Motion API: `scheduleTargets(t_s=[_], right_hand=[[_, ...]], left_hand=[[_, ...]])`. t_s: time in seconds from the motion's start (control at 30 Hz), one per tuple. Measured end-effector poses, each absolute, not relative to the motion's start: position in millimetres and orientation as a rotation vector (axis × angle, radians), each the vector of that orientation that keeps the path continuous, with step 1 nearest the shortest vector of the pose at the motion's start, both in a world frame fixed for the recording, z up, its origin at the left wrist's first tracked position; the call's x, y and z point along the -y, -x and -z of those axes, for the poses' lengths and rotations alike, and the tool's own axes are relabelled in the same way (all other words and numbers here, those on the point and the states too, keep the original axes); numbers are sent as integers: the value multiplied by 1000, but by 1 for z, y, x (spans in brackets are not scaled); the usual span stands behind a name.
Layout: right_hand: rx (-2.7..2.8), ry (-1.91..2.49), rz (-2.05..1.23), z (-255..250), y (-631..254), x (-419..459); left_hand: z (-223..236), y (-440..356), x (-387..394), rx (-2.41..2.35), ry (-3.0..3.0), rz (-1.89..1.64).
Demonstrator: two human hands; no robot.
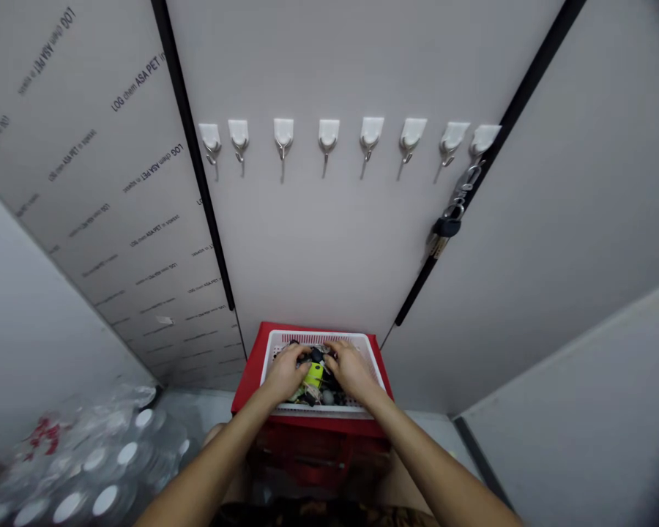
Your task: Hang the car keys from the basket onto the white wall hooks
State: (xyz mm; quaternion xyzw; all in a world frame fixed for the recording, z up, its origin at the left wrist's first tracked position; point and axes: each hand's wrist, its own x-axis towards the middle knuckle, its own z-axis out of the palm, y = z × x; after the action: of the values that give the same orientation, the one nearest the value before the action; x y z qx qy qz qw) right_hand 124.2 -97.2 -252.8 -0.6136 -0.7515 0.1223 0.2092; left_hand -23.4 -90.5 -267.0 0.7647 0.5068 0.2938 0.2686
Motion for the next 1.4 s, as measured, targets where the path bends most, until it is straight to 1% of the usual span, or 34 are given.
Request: scheduleTargets(t_s=[0.17,0.27,0.4,0.5,0.6,0.77,0.9,1.0,1.07,1.23,1.4], right_hand=[[2148,1730,-328,253,-113,84],[2046,1664,-376,247,-116,84],[1764,1546,-733,229,-124,87],[1606,1431,-954,214,-129,88],[1522,1348,-1025,200,-132,90],[1372,1270,-1120,179,-137,95],[1332,1234,-1120,162,-143,97],[1328,1225,-1082,149,-148,97],[1339,1219,-1049,139,-152,97],[1401,1126,-913,101,-165,94],[1247,999,-697,45,-185,85]], left_hand=[[267,24,91,-1352,-2013,-799],[266,26,92,-1335,-1966,-820],[254,21,94,-1285,-1832,-948],[240,9,96,-1071,-1686,-1030],[230,-2,98,-861,-1430,-1057],[223,-7,95,-896,-1079,-998],[212,-7,89,-913,-940,-1133],[197,-13,86,-930,-968,-1277],[184,-22,84,-884,-1111,-1309],[143,-54,79,-663,-1656,-1223],[83,-82,61,-662,-1773,-1314]])
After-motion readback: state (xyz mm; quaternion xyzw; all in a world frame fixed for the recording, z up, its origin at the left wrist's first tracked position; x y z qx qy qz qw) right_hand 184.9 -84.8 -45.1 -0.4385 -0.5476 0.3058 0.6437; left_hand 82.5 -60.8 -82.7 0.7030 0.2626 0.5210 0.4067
